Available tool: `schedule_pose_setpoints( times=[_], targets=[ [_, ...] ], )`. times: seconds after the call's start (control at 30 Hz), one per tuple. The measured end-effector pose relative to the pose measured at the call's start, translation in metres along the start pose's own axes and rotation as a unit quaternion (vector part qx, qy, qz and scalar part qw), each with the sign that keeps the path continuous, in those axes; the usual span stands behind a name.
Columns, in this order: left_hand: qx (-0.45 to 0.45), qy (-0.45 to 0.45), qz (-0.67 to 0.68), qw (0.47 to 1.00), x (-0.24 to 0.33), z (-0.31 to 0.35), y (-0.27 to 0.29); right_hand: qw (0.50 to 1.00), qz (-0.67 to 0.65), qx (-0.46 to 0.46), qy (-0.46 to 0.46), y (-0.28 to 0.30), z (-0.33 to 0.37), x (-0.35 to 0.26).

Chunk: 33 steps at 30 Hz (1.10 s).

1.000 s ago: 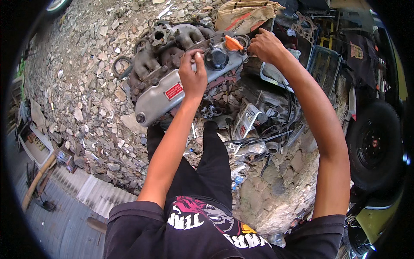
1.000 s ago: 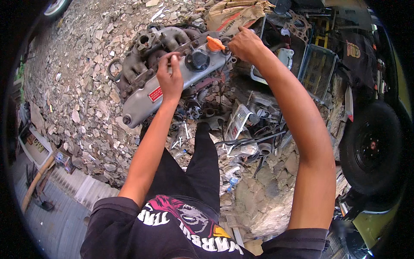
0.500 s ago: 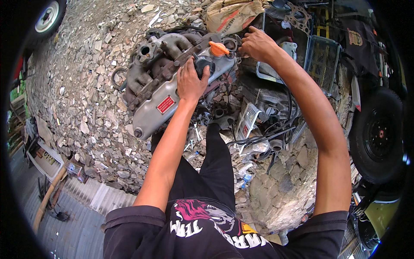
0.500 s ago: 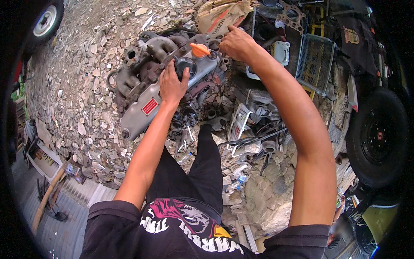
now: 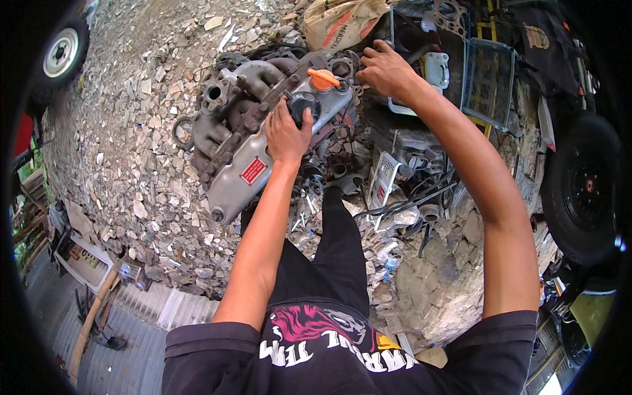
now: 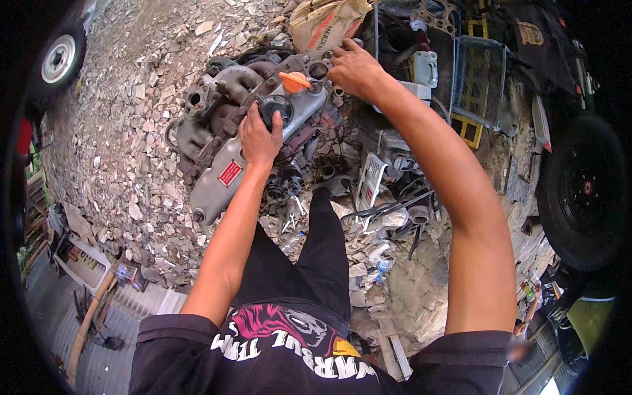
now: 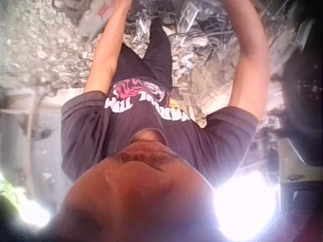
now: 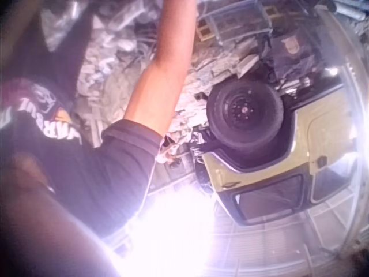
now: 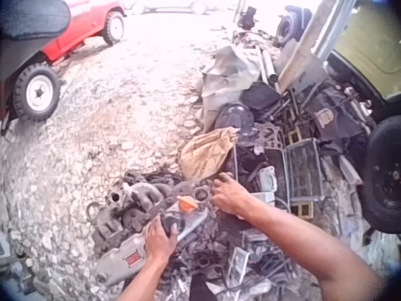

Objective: The person unscrews bolts and removes the valve cover from an engine block using a wrench and by hand.

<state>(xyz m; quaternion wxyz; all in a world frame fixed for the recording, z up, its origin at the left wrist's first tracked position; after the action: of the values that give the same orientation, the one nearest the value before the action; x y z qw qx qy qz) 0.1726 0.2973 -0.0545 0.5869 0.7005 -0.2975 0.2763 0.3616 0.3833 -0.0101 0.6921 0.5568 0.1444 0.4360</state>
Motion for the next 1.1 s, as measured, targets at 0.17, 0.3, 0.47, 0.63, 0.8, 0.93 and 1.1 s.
schedule_pose_setpoints(
  times=[0.17,0.3,0.47,0.63,0.8,0.93,1.1],
  targets=[
    [-0.007,0.012,-0.014,1.000,-0.004,0.002,0.000,1.000,-0.002,0.008,-0.001,-0.002,-0.002,0.003],
    [0.002,0.015,-0.011,1.000,-0.002,0.002,-0.002,0.997,0.051,-0.050,-0.035,0.001,-0.001,-0.010],
    [-0.003,0.021,-0.028,0.999,-0.005,0.002,-0.003,0.986,0.106,-0.114,-0.063,0.016,0.004,-0.039],
    [0.002,0.014,-0.021,1.000,-0.003,0.003,-0.001,0.959,0.047,-0.277,-0.035,0.027,0.006,-0.078],
    [0.003,0.009,-0.026,1.000,-0.004,0.002,-0.003,0.935,-0.010,-0.353,-0.038,0.034,-0.002,-0.094],
    [0.007,0.015,-0.028,0.999,-0.006,0.002,-0.004,0.944,-0.011,-0.327,-0.036,0.032,-0.010,-0.086],
    [-0.002,0.015,-0.017,1.000,-0.005,0.003,-0.003,0.987,0.031,-0.150,-0.053,0.020,-0.012,-0.044]
  ],
)
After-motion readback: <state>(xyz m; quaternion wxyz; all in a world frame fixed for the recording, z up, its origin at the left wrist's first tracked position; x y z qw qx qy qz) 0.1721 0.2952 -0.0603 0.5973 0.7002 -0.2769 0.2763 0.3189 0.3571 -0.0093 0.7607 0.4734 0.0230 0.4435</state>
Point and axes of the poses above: each hand's wrist, its own z-axis away from the middle knuckle, its own y-axis out of the back of the hand, x = y × z, the point moved 9 cm from there along -z, towards the middle knuckle, and after that the axes turned 11 degrees about z, right-handed, at the moved point
